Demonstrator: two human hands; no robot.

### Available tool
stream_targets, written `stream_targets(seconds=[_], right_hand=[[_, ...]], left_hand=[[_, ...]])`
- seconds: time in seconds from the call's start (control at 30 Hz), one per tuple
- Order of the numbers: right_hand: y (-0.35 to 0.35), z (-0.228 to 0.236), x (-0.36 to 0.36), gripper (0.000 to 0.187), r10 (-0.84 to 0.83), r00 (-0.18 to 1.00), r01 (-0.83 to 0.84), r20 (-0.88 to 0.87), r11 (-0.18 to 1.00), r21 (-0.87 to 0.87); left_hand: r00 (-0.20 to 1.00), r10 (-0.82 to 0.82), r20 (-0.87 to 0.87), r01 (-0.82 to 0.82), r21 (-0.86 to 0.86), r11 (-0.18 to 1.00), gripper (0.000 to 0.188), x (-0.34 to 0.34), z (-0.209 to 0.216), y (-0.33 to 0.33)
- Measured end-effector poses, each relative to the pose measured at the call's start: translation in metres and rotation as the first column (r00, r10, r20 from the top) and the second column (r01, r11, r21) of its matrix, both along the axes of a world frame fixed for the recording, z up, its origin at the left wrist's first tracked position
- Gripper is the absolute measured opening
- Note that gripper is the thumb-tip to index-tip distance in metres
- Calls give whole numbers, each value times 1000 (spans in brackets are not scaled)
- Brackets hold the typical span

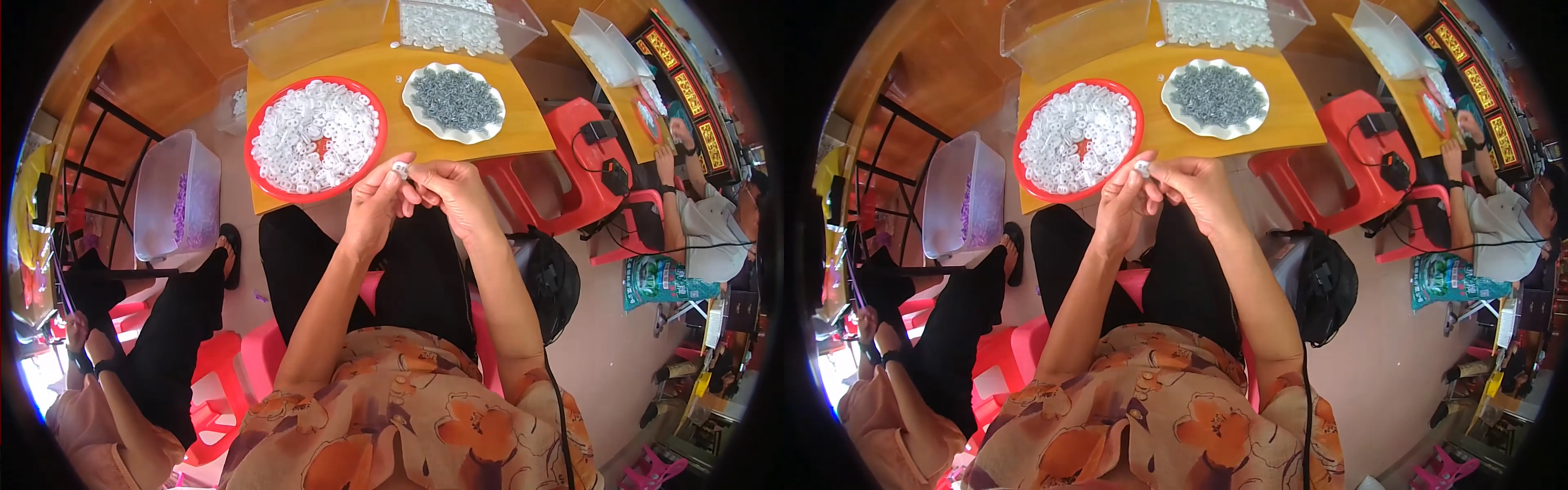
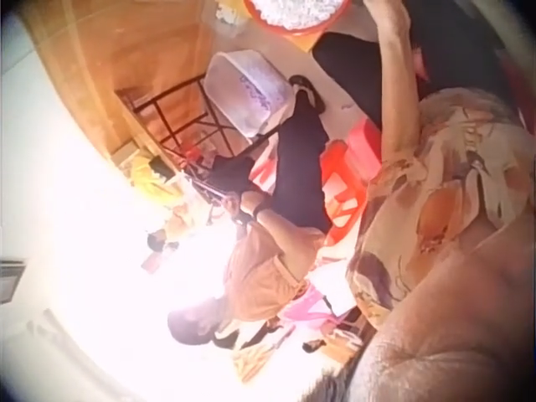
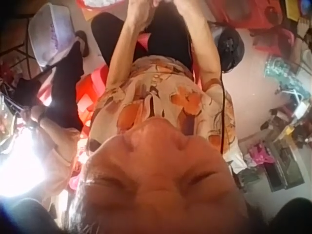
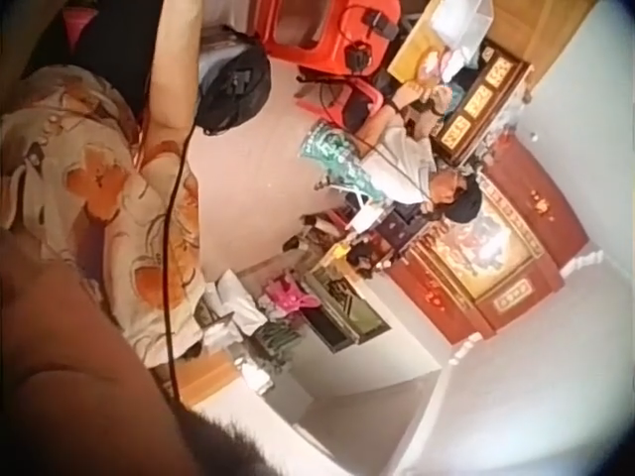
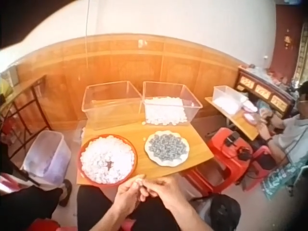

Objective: Assembling small hardware components by inserting small black pieces into white plastic rings.

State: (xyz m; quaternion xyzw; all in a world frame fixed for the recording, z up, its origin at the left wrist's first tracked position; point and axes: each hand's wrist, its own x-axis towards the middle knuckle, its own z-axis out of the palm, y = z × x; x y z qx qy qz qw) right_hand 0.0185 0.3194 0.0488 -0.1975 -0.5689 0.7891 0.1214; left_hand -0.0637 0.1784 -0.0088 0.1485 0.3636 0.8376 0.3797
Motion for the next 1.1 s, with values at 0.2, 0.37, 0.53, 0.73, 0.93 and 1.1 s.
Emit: stream_targets(seconds=[0.2, 0.37, 0.53, 0.73, 0.93, 1.1], right_hand=[[-20, 23, 0, 24, 52, 999, -48, 15, 982, -180], [-32, 17, -9, 23, 56, 998, -57, -8, 990, -130], [-45, 15, -24, 21, 21, 1000, -20, 8, 997, -81], [-56, 20, -43, 23, 41, 999, -41, 2, 999, 18], [-47, 36, -63, 21, 217, 957, -237, 192, 968, 87], [47, 88, -133, 19, -147, 974, 192, -173, 941, 279]], left_hand=[[996, -14, -86, 28, 160, 987, 37, -5, 10, -19], [993, 54, -108, -38, 145, 989, 36, -10, 4, -26], [985, 142, -102, -131, 108, 985, 33, -19, -7, -32], [974, 212, -80, -208, 62, 976, 31, -30, -7, -39], [963, 236, -131, -247, -75, 966, 38, -29, 8, -68], [971, 205, -120, -221, -143, 965, 30, -32, 7, -85]])
